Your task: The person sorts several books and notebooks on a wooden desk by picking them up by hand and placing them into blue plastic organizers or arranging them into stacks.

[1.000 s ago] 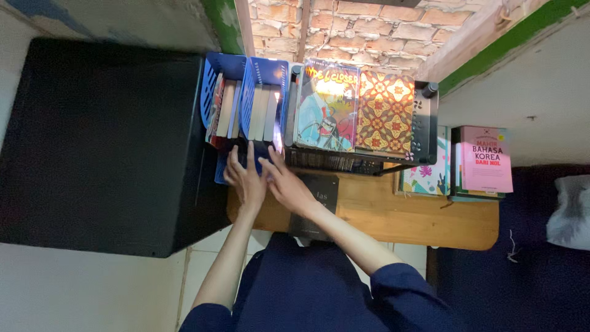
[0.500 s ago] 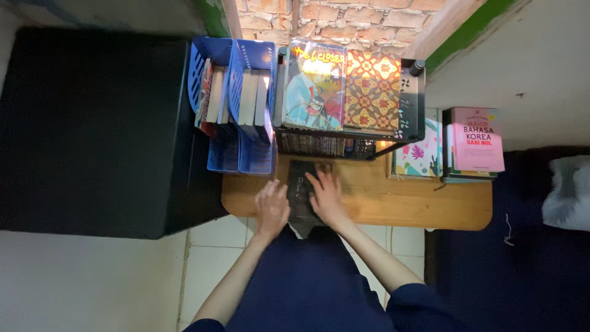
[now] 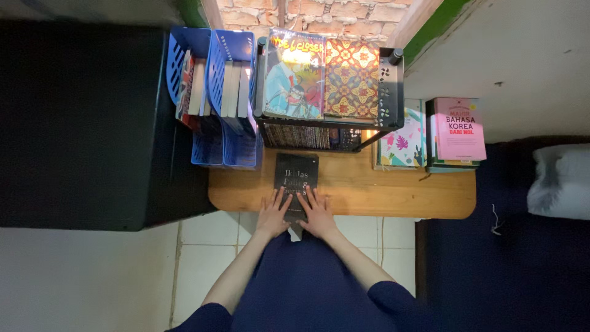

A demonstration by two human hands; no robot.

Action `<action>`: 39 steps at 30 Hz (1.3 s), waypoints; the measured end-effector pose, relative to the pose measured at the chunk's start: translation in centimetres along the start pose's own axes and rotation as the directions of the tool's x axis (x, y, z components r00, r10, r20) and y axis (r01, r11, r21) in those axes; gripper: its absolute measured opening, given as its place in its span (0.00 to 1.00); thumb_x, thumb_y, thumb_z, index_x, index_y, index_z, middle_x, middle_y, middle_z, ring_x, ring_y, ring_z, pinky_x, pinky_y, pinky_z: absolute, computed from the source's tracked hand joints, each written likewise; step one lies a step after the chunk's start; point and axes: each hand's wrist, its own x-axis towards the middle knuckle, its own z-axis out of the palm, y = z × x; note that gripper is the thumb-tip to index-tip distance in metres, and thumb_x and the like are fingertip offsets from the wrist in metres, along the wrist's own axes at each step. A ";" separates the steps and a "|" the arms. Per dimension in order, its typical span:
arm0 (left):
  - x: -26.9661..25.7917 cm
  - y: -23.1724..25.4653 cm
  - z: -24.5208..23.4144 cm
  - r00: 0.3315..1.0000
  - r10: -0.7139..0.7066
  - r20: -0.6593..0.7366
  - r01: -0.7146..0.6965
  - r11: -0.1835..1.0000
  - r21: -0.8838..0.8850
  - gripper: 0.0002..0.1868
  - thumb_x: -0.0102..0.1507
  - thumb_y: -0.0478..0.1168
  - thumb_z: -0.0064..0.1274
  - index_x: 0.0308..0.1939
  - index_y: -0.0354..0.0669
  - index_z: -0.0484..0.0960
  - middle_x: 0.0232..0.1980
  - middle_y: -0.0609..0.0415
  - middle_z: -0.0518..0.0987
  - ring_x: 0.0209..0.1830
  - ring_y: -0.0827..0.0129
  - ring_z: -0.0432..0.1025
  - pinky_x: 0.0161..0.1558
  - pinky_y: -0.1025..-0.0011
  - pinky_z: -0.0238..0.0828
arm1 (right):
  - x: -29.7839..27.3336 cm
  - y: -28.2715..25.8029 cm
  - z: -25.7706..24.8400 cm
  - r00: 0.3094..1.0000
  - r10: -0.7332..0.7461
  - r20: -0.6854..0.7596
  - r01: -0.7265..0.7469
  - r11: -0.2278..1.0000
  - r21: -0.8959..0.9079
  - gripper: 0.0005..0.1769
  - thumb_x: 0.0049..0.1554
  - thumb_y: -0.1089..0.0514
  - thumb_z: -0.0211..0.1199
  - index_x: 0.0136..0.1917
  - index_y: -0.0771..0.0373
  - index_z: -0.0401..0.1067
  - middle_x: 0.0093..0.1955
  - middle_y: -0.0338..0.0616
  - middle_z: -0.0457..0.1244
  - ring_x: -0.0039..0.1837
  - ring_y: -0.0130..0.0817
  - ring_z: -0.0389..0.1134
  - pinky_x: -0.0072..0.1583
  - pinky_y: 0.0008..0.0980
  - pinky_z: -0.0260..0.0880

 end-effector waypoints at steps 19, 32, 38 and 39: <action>0.7 -0.3 1.9 0.999 -0.044 0.014 0.044 0.999 0.006 0.60 0.54 0.49 0.65 0.82 0.69 0.41 0.86 0.56 0.33 0.85 0.58 0.31 0.79 0.44 0.35 | 0.4 1.5 3.1 0.994 -0.087 -0.074 0.078 0.990 -0.115 0.60 0.46 0.57 0.69 0.84 0.51 0.40 0.85 0.59 0.33 0.84 0.61 0.37 0.75 0.60 0.49; 2.1 -2.7 4.9 0.848 -0.332 -0.414 -0.024 0.755 -0.655 0.30 0.62 0.46 0.57 0.67 0.42 0.73 0.71 0.38 0.67 0.72 0.46 0.62 0.71 0.57 0.58 | 1.8 1.0 4.7 0.985 -0.171 -0.016 0.164 0.964 -0.210 0.46 0.59 0.53 0.61 0.80 0.73 0.41 0.77 0.84 0.41 0.77 0.80 0.44 0.75 0.59 0.49; 5.8 -2.6 3.4 0.759 -0.555 -0.340 -0.092 0.426 -0.900 0.24 0.70 0.53 0.49 0.59 0.36 0.77 0.56 0.41 0.79 0.59 0.52 0.72 0.61 0.59 0.66 | -1.2 2.7 1.8 0.962 -0.229 -0.146 0.255 0.947 0.194 0.47 0.59 0.60 0.61 0.83 0.63 0.41 0.81 0.75 0.39 0.81 0.72 0.41 0.77 0.54 0.48; 6.6 -2.8 3.1 0.800 -0.568 -0.195 -0.018 0.302 -0.953 0.24 0.69 0.55 0.49 0.53 0.37 0.82 0.49 0.46 0.84 0.52 0.57 0.77 0.56 0.61 0.70 | -1.7 3.0 1.6 0.963 -0.226 -0.147 0.252 0.948 0.193 0.47 0.59 0.60 0.61 0.83 0.63 0.41 0.81 0.75 0.39 0.81 0.72 0.41 0.77 0.54 0.48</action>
